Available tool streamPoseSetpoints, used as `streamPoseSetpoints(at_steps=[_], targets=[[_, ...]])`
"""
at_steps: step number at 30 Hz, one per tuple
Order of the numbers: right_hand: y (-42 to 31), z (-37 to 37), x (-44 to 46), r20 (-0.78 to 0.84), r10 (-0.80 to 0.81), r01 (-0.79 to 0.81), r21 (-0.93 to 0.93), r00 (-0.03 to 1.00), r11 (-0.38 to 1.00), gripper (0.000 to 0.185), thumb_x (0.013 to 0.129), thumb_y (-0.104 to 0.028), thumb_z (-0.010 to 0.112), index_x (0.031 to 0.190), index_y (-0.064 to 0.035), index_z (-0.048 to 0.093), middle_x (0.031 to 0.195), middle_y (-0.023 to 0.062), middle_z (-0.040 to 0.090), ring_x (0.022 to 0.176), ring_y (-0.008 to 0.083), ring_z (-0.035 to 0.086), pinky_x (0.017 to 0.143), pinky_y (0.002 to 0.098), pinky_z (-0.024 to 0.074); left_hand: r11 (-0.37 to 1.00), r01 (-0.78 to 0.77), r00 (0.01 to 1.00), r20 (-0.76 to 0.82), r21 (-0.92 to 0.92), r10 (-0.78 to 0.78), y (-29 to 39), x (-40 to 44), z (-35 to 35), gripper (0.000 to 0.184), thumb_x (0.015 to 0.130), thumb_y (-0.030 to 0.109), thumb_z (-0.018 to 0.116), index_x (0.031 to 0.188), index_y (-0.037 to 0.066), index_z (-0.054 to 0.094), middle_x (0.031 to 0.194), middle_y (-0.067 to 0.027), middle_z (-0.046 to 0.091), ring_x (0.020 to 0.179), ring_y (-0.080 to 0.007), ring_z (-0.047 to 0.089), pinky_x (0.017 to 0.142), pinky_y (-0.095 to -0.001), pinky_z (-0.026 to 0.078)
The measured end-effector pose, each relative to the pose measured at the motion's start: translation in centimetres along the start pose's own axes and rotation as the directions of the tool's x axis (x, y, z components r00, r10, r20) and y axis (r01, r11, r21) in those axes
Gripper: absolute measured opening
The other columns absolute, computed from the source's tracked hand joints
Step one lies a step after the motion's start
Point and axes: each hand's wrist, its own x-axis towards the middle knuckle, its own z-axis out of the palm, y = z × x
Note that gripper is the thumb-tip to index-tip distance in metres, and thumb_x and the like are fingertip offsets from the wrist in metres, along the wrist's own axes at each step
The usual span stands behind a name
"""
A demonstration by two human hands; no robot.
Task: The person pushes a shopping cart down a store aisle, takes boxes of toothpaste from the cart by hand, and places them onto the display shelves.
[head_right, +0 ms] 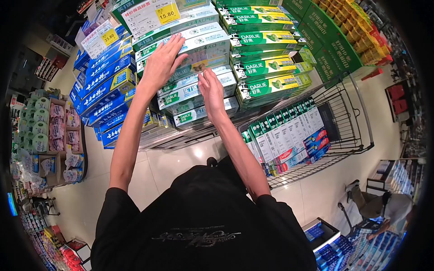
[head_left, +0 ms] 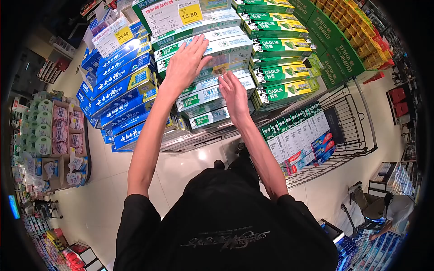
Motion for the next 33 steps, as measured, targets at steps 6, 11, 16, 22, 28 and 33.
streamPoseSetpoints(at_steps=[6, 11, 16, 22, 28, 33], targets=[[-1.0, -0.5, -4.2, 0.034, -0.209, 0.211, -0.148, 0.977, 0.966, 0.048, 0.096, -0.026, 0.044, 0.132, 0.0056, 0.038, 0.130, 0.0202, 0.049, 0.122, 0.0260, 0.049, 0.100, 0.0327, 0.0389, 0.983, -0.004, 1.000, -0.006, 0.183, 0.005, 0.5, -0.3, 0.1, 0.044, 0.092, 0.032, 0.052, 0.129, 0.007, 0.048, 0.135, -0.0091, 0.047, 0.126, -0.0244, 0.044, 0.102, -0.0447, 0.036], [1.2, -5.8, -12.4, -0.146, -0.349, 0.284, -0.340, 0.926, 0.896, 0.021, 0.091, -0.004, 0.053, 0.110, 0.0025, 0.056, 0.091, 0.0077, 0.061, 0.074, 0.0116, 0.059, 0.066, 0.0229, 0.0475, 0.994, -0.077, 0.954, -0.297, -0.080, 0.050, 4.4, -0.9, -1.2, 0.035, 0.086, 0.018, 0.060, 0.120, 0.009, 0.057, 0.124, -0.0086, 0.057, 0.117, -0.0244, 0.053, 0.096, -0.0424, 0.042], [5.5, -18.2, -20.3, -0.352, -0.460, 0.035, -0.762, 0.816, 0.646, 0.018, 0.088, -0.003, 0.058, 0.106, -0.0031, 0.058, 0.083, 0.0003, 0.054, 0.066, 0.0065, 0.050, 0.058, 0.0203, 0.0423, 0.681, -0.118, 0.992, -0.110, -0.722, 0.055, 14.5, -8.5, -0.3, 0.025, 0.072, -0.004, 0.065, 0.096, 0.004, 0.066, 0.091, -0.0085, 0.067, 0.075, -0.0241, 0.063, 0.066, -0.0319, 0.051], [7.3, -26.9, -28.8, -0.399, -0.436, -0.400, -0.912, 0.806, 0.096, 0.017, 0.090, -0.013, 0.054, 0.104, -0.0037, 0.059, 0.081, 0.0088, 0.057, 0.074, 0.0190, 0.058, 0.067, 0.0319, 0.0476, 0.508, 0.779, 0.457, 0.887, -0.367, -0.061, 14.1, -36.5, 19.9, 0.039, 0.087, 0.031, 0.055, 0.118, 0.007, 0.056, 0.113, -0.0168, 0.061, 0.098, -0.0311, 0.062, 0.085, -0.0383, 0.048], [9.3, -28.9, -29.7, -0.278, -0.282, -0.371, -0.852, 0.918, -0.370, 0.022, 0.090, -0.028, 0.052, 0.087, -0.0080, 0.061, 0.081, 0.0088, 0.061, 0.075, 0.0271, 0.060, 0.066, 0.0386, 0.0472, -0.279, 0.896, -0.414, 0.877, 0.345, -0.245, 7.9, -58.5, 12.2, 0.042, 0.089, 0.039, 0.052, 0.120, 0.011, 0.055, 0.115, -0.0155, 0.061, 0.092, -0.0272, 0.064, 0.076, -0.0488, 0.049], [9.3, -28.7, -29.5, -0.248, -0.278, -0.356, -0.810, 0.928, -0.466, 0.023, 0.090, -0.028, 0.051, 0.081, -0.0090, 0.060, 0.074, 0.0075, 0.058, 0.072, 0.0256, 0.059, 0.064, 0.0378, 0.0467, 0.196, 0.969, -0.046, 0.887, 0.152, -0.460, 7.5, -64.8, 6.5, 0.043, 0.090, 0.040, 0.053, 0.122, 0.011, 0.053, 0.107, -0.0124, 0.065, 0.089, -0.0252, 0.066, 0.072, -0.0413, 0.049]])
